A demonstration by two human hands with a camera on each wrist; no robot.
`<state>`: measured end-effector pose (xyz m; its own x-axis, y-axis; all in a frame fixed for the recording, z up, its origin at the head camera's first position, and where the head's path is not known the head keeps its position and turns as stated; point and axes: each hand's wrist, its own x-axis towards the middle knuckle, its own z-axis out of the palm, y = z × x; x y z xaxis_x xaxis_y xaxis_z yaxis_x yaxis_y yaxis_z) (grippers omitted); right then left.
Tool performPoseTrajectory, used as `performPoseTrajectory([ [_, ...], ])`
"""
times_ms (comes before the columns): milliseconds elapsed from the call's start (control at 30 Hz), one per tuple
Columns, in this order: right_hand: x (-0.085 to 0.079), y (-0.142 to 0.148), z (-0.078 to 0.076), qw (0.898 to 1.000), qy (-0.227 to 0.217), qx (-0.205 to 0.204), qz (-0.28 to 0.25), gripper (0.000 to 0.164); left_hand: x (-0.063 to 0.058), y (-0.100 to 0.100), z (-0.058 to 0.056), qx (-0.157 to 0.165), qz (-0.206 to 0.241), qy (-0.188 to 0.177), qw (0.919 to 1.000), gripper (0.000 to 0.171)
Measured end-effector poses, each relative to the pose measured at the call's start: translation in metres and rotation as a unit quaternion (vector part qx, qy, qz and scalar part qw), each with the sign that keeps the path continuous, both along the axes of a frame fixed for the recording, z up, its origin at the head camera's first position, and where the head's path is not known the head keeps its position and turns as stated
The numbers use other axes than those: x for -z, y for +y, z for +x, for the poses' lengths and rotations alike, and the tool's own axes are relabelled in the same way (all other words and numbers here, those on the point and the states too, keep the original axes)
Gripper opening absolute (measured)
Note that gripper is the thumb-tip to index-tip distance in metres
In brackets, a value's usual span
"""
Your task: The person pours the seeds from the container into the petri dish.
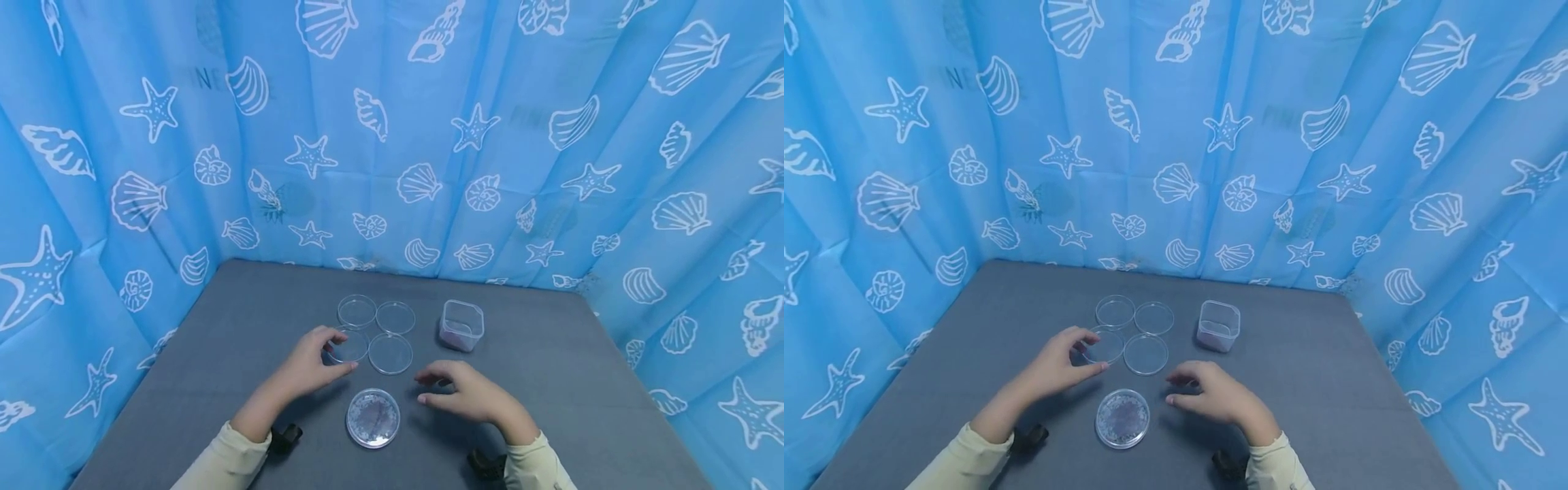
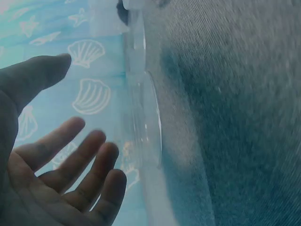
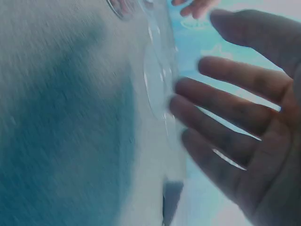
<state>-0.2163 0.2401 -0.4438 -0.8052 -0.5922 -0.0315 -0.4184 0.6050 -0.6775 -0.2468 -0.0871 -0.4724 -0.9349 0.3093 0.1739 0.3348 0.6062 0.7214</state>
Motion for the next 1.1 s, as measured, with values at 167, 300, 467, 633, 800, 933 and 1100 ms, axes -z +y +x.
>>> performPoseTrajectory([
  [167, -0.008, 0.01, -0.003, 0.986, 0.125, 0.104, -0.044, 0.026, 0.002, -0.002, -0.003, -0.02, -0.022, 0.014, 0.9995, 0.059],
  [300, -0.015, 0.017, -0.008, 0.965, 0.193, 0.164, -0.073, 0.03, 0.004, -0.003, -0.004, -0.027, -0.028, 0.009, 0.9992, 0.066],
  [467, -0.016, 0.028, -0.018, 0.953, 0.19, 0.214, -0.1, 0.05, 0.007, -0.003, -0.008, -0.042, -0.029, 0.005, 0.9987, 0.074],
  [633, -0.011, 0.04, -0.031, 0.947, 0.163, 0.257, -0.102, 0.069, 0.008, -0.002, -0.011, -0.054, -0.042, -0.01, 0.9976, 0.079],
  [800, -0.002, 0.05, -0.043, 0.943, 0.145, 0.291, -0.065, 0.087, 0.01, -0.001, -0.014, -0.059, -0.053, -0.021, 0.9966, 0.083],
  [933, 0.004, 0.056, -0.049, 0.946, 0.092, 0.304, -0.059, 0.099, 0.012, -0.001, -0.018, -0.061, -0.062, -0.024, 0.9959, 0.092],
  [1100, 0.01, 0.06, -0.055, 0.946, 0.041, 0.316, -0.067, 0.106, 0.014, -0.001, -0.022, -0.06, -0.066, -0.032, 0.9955, 0.1],
])
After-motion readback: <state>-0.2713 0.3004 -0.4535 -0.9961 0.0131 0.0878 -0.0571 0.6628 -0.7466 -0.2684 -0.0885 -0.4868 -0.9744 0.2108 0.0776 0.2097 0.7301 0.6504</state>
